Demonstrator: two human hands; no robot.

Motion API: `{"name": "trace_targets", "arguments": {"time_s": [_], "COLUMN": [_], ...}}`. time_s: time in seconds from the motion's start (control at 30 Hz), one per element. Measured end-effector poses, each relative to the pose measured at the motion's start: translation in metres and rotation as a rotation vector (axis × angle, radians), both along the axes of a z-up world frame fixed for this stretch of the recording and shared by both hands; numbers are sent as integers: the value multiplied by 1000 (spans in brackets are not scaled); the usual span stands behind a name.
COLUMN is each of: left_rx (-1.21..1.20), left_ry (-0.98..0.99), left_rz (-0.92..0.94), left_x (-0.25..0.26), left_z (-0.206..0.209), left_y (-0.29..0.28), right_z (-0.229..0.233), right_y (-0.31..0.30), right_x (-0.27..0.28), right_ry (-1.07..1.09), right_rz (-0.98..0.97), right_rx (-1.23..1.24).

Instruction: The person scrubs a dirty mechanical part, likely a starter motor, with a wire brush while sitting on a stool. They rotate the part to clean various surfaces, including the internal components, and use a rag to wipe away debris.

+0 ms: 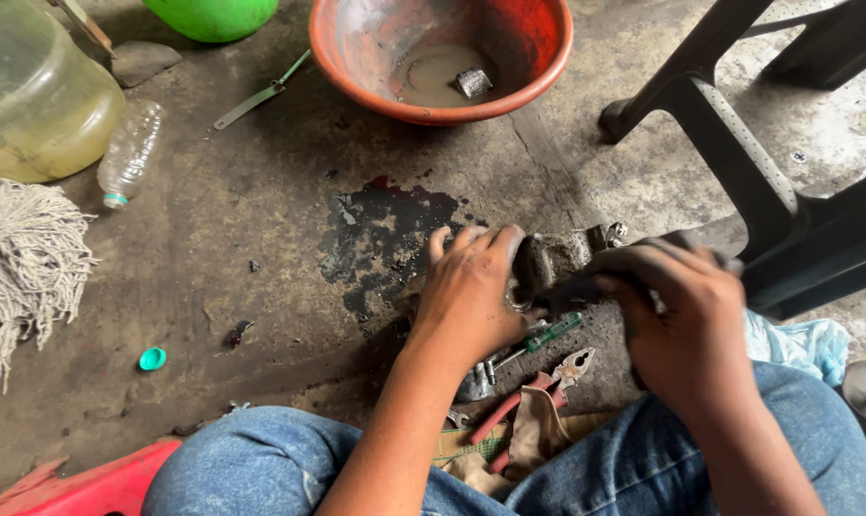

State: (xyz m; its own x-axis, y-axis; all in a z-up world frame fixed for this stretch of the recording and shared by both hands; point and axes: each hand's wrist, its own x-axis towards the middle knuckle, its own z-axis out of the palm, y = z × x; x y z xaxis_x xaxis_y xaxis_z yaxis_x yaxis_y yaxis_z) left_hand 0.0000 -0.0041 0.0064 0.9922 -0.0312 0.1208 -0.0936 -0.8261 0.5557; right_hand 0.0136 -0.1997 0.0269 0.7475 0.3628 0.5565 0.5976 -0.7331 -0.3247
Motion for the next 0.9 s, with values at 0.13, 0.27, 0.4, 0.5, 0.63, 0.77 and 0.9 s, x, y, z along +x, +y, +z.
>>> {"name": "trace_targets", "arguments": {"time_s": [0.13,0.27,0.4,0.5,0.63,0.77,0.9], "left_rx": [57,80,59,109,-123,-144,-134], "left_ry": [24,-56,75,265,224,222,327], "left_rz": [-33,-80,-33,64,159,231,319], "left_x": [2,10,10,2,-3,-6,-17], "left_z": [-8,-13,-7,-1,1,-1,2], "left_y": [2,9,28,42,41,28,14], "right_z": [-7,-23,-45,-68,-96,-116,-147], "right_y": [-6,-10,-31,-54,-76,-87,-74], "right_x": [-7,-3,21,41,66,82,91], "right_ry": [-48,-58,26,209,335,505,441], "right_rz": [3,-28,-47,-52,-84,-193,-124], "right_rx": [201,359,627,963,1216,1313,1193]}}
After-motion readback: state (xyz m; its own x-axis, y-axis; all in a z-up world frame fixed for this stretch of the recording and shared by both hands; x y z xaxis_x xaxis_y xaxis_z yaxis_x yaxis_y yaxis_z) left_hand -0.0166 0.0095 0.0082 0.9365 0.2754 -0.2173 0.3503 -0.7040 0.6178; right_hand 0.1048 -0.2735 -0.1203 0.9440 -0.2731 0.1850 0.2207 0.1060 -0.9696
